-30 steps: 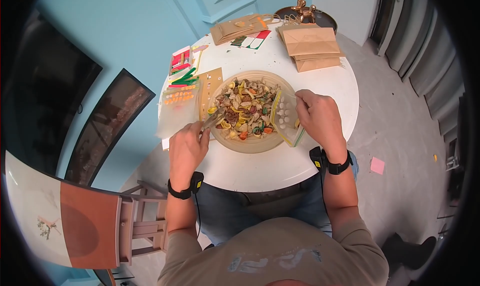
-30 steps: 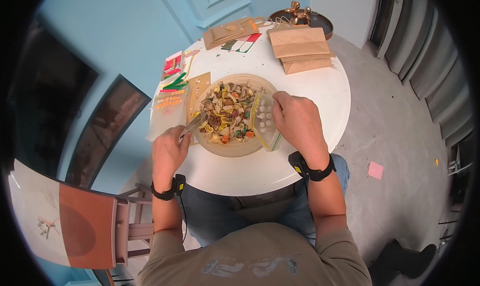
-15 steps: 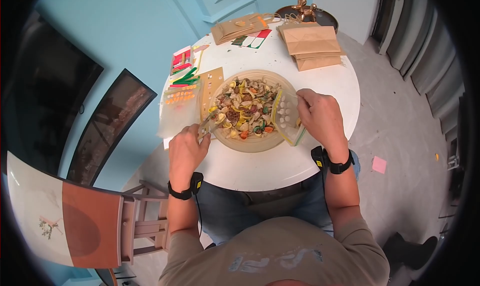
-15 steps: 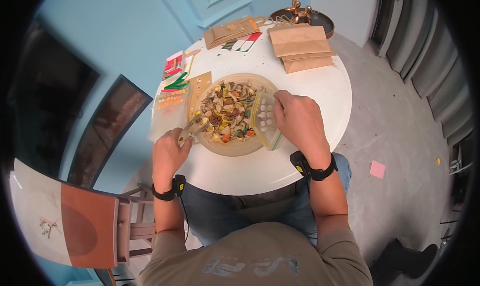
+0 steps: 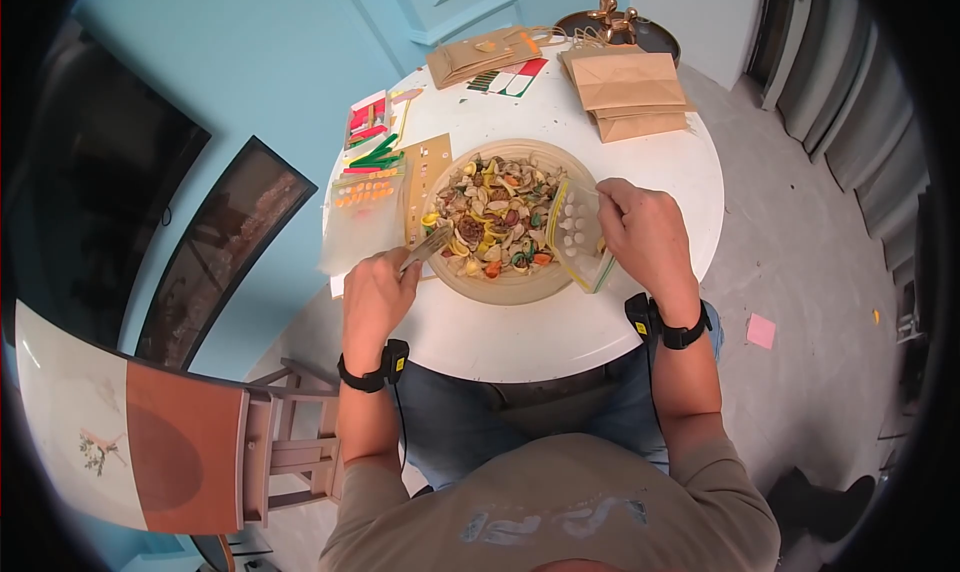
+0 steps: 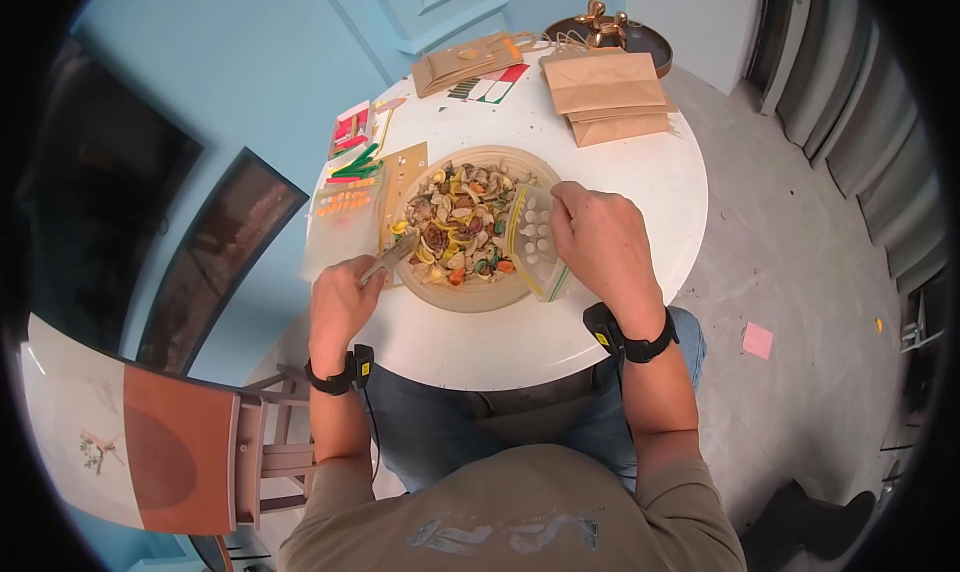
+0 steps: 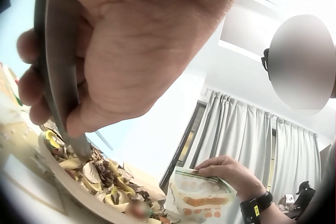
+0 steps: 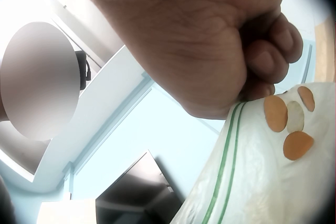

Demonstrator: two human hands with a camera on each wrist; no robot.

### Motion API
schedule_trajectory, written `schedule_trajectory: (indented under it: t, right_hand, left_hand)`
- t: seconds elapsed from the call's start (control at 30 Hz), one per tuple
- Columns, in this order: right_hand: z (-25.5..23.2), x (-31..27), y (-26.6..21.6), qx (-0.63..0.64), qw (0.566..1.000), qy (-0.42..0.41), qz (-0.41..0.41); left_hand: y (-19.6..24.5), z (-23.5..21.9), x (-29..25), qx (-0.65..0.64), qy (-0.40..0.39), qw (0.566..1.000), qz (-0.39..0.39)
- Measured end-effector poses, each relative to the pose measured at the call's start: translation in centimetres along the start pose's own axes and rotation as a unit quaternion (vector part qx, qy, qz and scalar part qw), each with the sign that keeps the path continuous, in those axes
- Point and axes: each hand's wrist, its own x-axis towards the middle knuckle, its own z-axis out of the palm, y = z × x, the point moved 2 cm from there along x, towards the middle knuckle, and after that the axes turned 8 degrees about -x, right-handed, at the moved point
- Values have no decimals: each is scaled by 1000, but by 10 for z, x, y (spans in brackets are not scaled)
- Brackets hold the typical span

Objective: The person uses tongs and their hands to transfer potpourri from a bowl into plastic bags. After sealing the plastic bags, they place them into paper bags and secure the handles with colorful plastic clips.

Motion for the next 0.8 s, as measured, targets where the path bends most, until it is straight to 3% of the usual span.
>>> schedule_trajectory:
  t: [0.17,0.37,0.47,0.67,0.8]
  right_hand:
    - [-1,0,-1,-1,1000,1,-2]
    - [1,0,1,5,1000,-3,-1]
    - [3,0,0,5,1000,-11,1]
    - [4,1,0,2,1000,-8,-2]
    - [1,0,3,-4,1000,1,-1]
  left_hand:
    - [2,-1,0,6,-2,1000,1]
    - [26,-23,-1,-30,64,997,44]
    - [56,-25,-2,-83,100,981,145]
    - [127,0,-9,-76,-40,963,254]
    - [128,5,-6,-78,-19,965,248]
